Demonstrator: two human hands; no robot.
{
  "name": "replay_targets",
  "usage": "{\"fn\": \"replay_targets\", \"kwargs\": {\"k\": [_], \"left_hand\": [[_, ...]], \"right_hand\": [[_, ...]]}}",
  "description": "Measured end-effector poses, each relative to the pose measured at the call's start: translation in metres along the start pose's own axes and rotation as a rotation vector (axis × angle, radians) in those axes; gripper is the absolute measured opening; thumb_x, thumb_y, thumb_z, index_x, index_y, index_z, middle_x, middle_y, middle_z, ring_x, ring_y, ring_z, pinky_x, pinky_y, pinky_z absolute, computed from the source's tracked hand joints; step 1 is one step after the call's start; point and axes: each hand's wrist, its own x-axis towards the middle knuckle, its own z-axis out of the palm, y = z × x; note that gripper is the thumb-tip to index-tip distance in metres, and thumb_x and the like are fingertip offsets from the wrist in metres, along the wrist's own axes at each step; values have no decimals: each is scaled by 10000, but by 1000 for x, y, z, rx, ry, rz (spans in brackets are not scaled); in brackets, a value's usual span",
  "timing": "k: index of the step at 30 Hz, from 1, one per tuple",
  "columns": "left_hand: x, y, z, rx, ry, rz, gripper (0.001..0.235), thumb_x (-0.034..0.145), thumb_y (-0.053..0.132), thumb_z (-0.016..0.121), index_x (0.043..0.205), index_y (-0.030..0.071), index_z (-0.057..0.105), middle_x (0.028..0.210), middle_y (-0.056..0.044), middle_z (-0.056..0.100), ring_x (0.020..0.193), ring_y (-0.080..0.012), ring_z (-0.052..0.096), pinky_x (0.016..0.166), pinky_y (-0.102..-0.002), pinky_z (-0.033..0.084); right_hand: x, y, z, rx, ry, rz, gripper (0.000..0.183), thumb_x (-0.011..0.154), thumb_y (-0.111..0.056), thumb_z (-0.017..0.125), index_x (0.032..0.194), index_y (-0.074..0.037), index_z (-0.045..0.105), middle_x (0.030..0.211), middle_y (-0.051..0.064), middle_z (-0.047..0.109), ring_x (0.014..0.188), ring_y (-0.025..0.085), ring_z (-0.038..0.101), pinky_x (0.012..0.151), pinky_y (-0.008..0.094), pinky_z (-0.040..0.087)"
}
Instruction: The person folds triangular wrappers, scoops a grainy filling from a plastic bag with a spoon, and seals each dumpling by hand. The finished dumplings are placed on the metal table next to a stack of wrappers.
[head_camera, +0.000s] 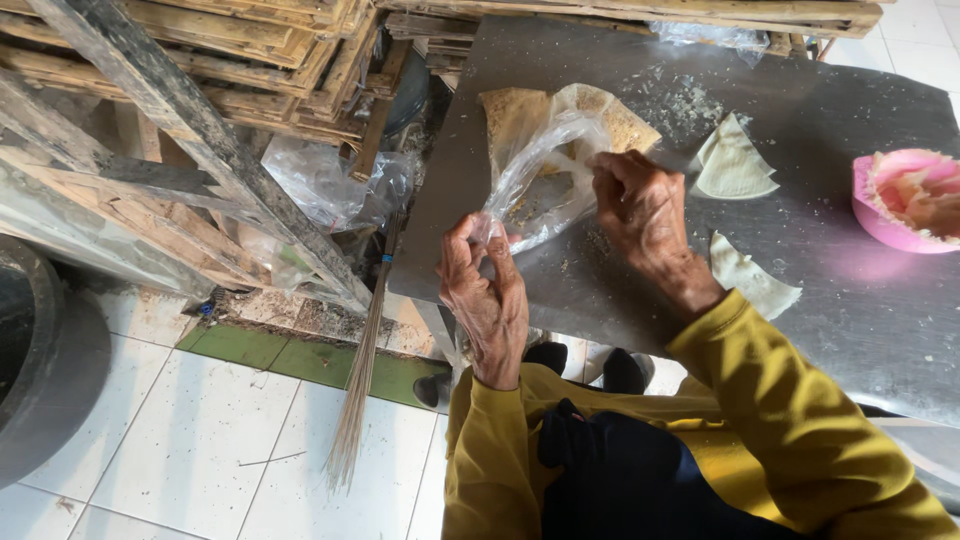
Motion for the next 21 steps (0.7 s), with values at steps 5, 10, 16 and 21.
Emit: {"fn": "replay_targets", "kwargs": {"k": [5,10,16,21], "left_hand": [[-1,1,-2,70,-34,25,227,1066,196,572,1236,47,585,1094,-122,743,973,-190,768,991,-366,570],[0,1,-3,136,-25,1,245,1064,222,552,1234,52,597,915,-80,785,1027,-226,710,962,-393,523],[-3,1,-5,227,11,21,248,1066,252,556,1210,63,631,1096,-127,727,1047,-272,667,943,-416,499],[-2,4,-4,222,17,81,259,1091,253,530,1245,66,623,1131,-128,711,1051,-287,695,994,-459,487]], "right_hand": [[-8,-18,-1,89,-40,61,182,965,44,621,1080,9,757,889,119,754,650,131,685,561,268,564],[-15,-26,1,174,-63,72,182,988,18,615,1094,-15,760,883,94,758,707,111,714,595,249,595],[-10,-20,9,232,35,60,188,963,49,611,1054,-10,765,856,102,761,606,111,672,474,248,539],[8,-2,23,1,51,-1,186,981,57,606,1036,5,777,818,132,745,531,112,625,428,247,482]]}}
